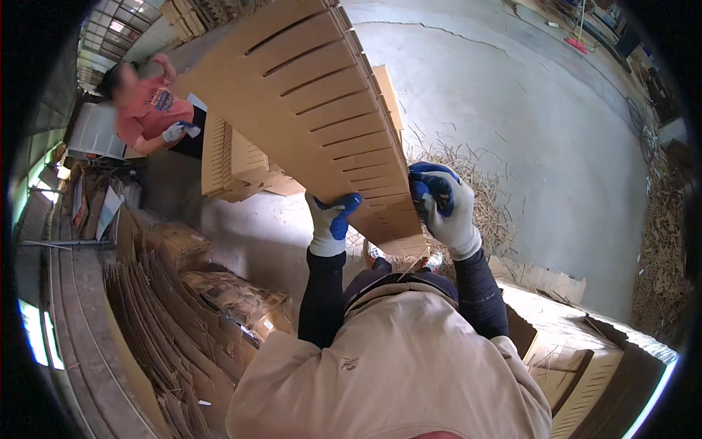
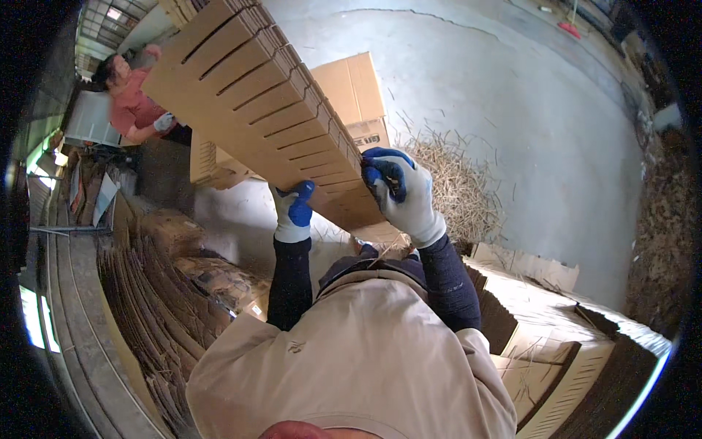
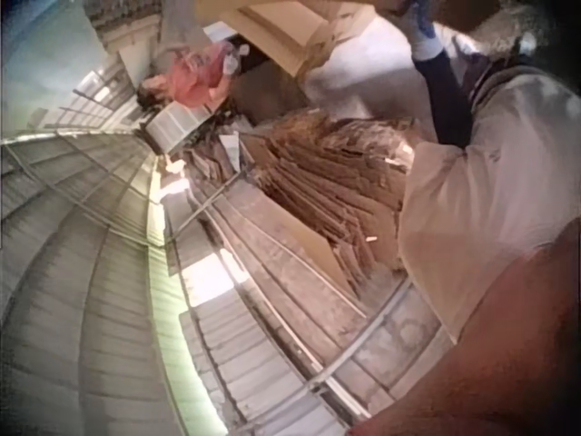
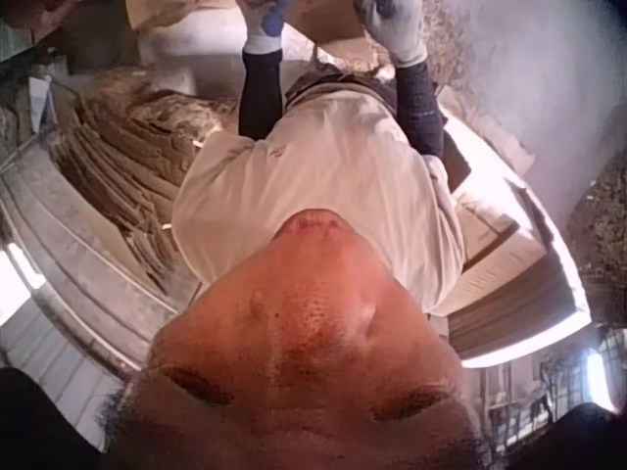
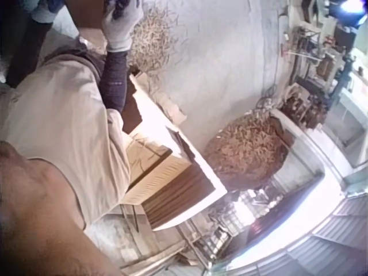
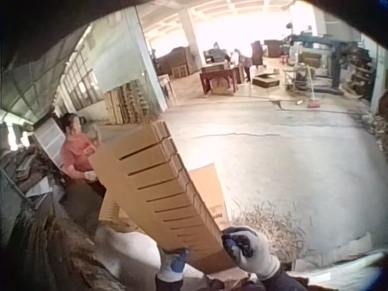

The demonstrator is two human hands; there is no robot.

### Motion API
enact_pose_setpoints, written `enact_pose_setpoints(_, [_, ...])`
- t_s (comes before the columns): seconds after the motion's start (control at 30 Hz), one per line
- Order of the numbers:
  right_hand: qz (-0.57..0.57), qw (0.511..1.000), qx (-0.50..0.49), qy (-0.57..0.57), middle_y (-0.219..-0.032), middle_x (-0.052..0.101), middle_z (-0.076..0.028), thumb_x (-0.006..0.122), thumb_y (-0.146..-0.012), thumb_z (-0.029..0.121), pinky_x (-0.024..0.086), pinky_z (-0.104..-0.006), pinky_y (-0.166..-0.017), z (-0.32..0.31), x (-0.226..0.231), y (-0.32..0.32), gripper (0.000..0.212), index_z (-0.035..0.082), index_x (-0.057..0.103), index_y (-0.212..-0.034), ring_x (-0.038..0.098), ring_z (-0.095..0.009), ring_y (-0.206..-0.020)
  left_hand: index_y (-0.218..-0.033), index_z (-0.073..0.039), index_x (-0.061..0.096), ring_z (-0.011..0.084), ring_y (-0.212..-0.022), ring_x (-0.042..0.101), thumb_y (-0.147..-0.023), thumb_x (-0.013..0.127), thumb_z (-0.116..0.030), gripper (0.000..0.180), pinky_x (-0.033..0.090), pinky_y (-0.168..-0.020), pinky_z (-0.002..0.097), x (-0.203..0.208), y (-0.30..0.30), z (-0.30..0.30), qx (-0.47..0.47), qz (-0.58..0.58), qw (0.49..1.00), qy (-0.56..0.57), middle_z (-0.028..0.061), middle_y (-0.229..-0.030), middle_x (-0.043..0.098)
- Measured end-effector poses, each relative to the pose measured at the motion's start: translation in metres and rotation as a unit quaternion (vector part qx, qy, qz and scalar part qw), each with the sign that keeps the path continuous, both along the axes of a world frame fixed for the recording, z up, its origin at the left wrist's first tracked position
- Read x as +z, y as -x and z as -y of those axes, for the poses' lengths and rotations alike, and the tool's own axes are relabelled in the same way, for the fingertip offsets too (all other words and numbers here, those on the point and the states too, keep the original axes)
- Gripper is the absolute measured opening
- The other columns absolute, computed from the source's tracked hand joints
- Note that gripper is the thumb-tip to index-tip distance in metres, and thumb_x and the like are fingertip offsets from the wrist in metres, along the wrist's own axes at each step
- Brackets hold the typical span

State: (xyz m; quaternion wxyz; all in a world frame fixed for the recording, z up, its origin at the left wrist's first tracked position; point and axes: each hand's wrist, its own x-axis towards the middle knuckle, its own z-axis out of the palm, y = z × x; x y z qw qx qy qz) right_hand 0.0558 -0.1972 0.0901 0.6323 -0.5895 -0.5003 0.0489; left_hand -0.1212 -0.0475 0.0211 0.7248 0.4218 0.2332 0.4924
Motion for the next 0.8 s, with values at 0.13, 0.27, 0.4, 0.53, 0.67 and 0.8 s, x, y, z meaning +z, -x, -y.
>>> enact_pose_setpoints(0.13, [0.011, 1.0, 0.022, -0.003, -0.1, 0.07, -0.017, 0.063, -0.08, -0.003, 0.055, -0.034, -0.077, 0.001, -0.001, -0.006, 0.019, 0.0, 0.067, -0.098, 0.07, -0.031, -0.086, -0.115, 0.002, 0.056, 0.0228, -0.07, 0.071, -0.061, 0.092, -0.021, 0.069, 0.062, -0.061, 0.0332, 0.001, -0.001, 0.0, -0.015, 0.008, 1.0, -0.008, 0.0103, -0.085, 0.068])
enact_pose_setpoints(0.27, [-0.005, 0.999, 0.032, 0.007, -0.102, 0.07, -0.017, 0.063, -0.083, 0.002, 0.054, -0.0351, -0.08, 0.003, -0.006, -0.008, 0.018, 0.0, 0.067, -0.1, 0.07, -0.031, -0.089, -0.117, 0.002, 0.055, 0.0217, -0.07, 0.071, -0.065, 0.089, -0.023, 0.067, 0.061, -0.06, 0.0313, 0.006, -0.004, 0.002, -0.02, 0.002, 0.999, -0.026, 0.0093, -0.085, 0.068])
enact_pose_setpoints(0.4, [0.023, 0.998, 0.04, 0.034, -0.106, 0.069, -0.019, 0.063, -0.085, 0.009, 0.053, -0.0371, -0.084, 0.0, -0.003, -0.01, 0.023, -0.001, 0.067, -0.106, 0.069, -0.034, -0.096, -0.118, 0.002, 0.055, 0.0235, -0.075, 0.071, -0.071, 0.086, -0.021, 0.06, 0.061, -0.065, 0.0341, -0.007, 0.004, -0.003, -0.101, 0.127, 0.958, 0.236, 0.0104, -0.092, 0.069])
enact_pose_setpoints(0.53, [-0.015, 1.0, 0.004, 0.017, -0.115, 0.067, -0.023, 0.063, -0.091, 0.02, 0.05, -0.0365, -0.093, -0.003, -0.012, -0.011, 0.034, -0.006, 0.065, -0.114, 0.066, -0.033, -0.108, -0.125, 0.003, 0.054, 0.0264, -0.094, 0.069, -0.071, 0.088, -0.016, 0.066, 0.061, -0.079, 0.0416, -0.017, -0.003, -0.013, -0.151, 0.054, 0.979, 0.125, 0.0135, -0.109, 0.068])
enact_pose_setpoints(0.67, [-0.019, 0.999, -0.023, 0.025, -0.115, 0.065, -0.021, 0.061, -0.097, 0.03, 0.047, -0.0359, -0.094, 0.002, -0.04, -0.017, 0.04, -0.008, 0.064, -0.107, 0.063, -0.029, -0.107, -0.129, 0.001, 0.055, 0.0168, -0.101, 0.065, -0.061, 0.093, -0.013, 0.079, 0.056, -0.087, 0.0336, 0.011, -0.022, -0.007, -0.116, -0.042, 0.989, -0.079, 0.0081, -0.114, 0.068])
enact_pose_setpoints(0.8, [0.079, 0.994, -0.046, 0.053, -0.103, 0.068, -0.021, 0.061, -0.095, 0.025, 0.051, -0.0383, -0.086, -0.011, -0.032, -0.01, 0.029, -0.004, 0.063, -0.1, 0.067, -0.035, -0.095, -0.13, -0.001, 0.055, 0.0122, -0.103, 0.063, -0.061, 0.094, -0.013, 0.08, 0.055, -0.087, 0.0293, 0.001, -0.016, -0.008, -0.102, -0.027, 0.994, -0.034, 0.0046, -0.113, 0.067])
